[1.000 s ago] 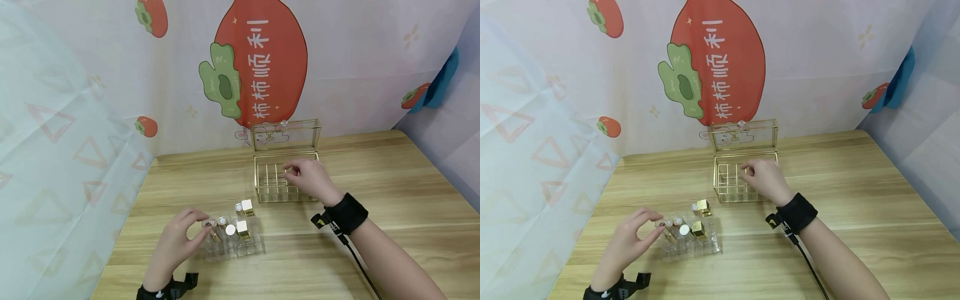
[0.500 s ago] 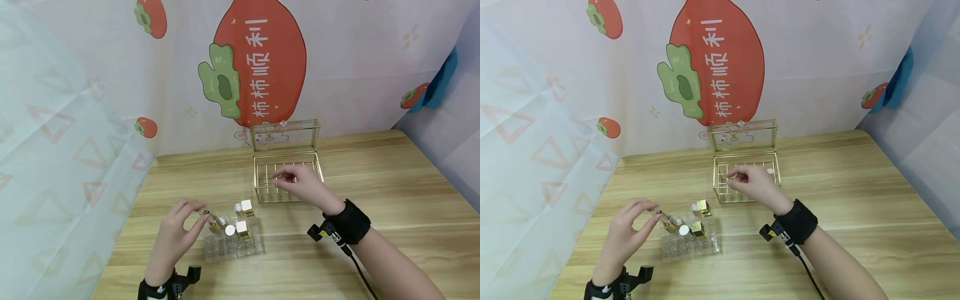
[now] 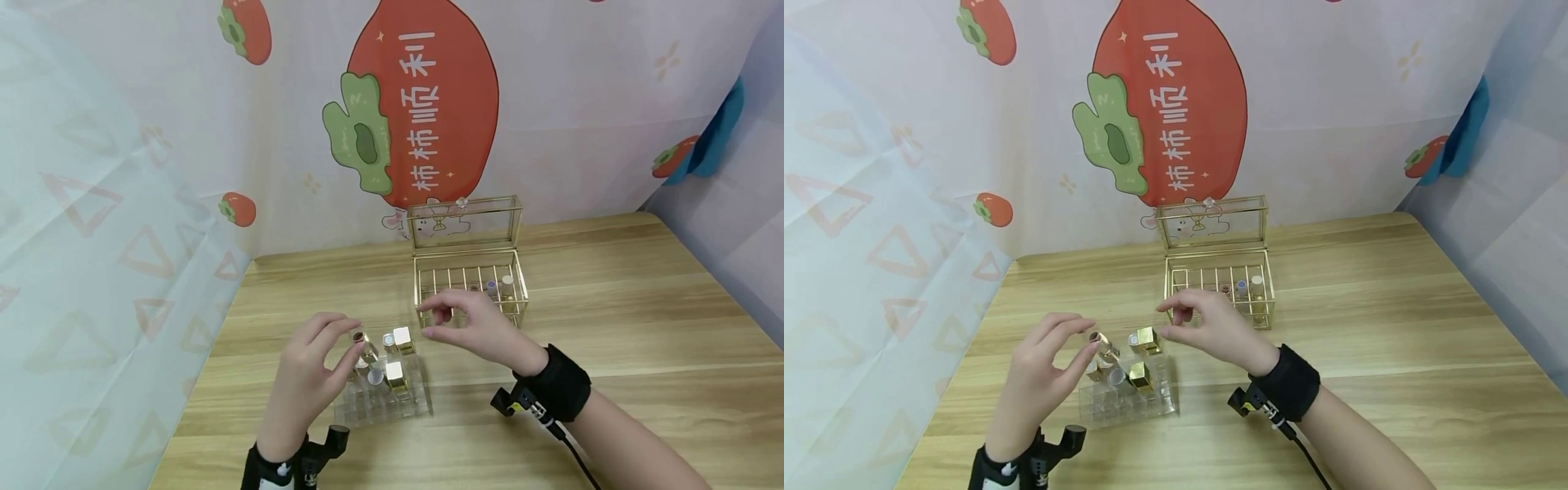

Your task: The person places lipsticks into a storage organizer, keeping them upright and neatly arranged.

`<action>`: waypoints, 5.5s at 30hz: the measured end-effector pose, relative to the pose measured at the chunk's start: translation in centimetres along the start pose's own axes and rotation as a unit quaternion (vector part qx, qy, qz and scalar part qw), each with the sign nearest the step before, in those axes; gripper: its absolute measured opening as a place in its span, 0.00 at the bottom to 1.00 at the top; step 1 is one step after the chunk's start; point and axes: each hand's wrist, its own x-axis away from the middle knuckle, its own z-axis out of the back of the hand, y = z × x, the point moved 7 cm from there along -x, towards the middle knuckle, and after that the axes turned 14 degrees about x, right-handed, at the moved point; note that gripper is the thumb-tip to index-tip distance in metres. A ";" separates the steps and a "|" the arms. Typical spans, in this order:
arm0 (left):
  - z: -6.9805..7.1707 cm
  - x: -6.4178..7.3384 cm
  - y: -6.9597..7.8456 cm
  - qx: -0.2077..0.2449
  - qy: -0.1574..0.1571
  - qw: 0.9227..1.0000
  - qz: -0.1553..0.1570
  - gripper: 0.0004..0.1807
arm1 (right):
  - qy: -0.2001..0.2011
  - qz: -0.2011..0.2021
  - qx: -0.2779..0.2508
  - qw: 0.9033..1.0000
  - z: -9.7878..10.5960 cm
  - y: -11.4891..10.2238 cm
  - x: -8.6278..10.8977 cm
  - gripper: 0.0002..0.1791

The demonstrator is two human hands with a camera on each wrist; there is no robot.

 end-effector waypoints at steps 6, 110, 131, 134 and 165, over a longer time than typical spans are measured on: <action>-1.3 -1.2 1.1 0.017 -0.002 1.000 -0.024 0.12 | 0.007 0.048 0.014 0.999 0.3 -3.6 0.1 0.19; -2.1 6.3 -6.2 -0.033 -0.126 0.974 0.184 0.17 | 0.121 -0.107 0.105 0.981 5.1 7.2 -0.3 0.11; -2.5 7.3 -6.5 -0.037 -0.144 0.968 0.202 0.18 | 0.085 -0.146 0.141 0.976 5.2 9.9 1.0 0.12; -2.6 7.3 -6.6 -0.037 -0.146 0.968 0.202 0.18 | 0.077 -0.142 0.154 0.975 5.3 10.1 1.1 0.12; -2.7 7.5 -6.6 -0.015 -0.145 0.967 0.210 0.16 | 0.006 -0.164 0.215 0.963 4.4 11.2 1.4 0.09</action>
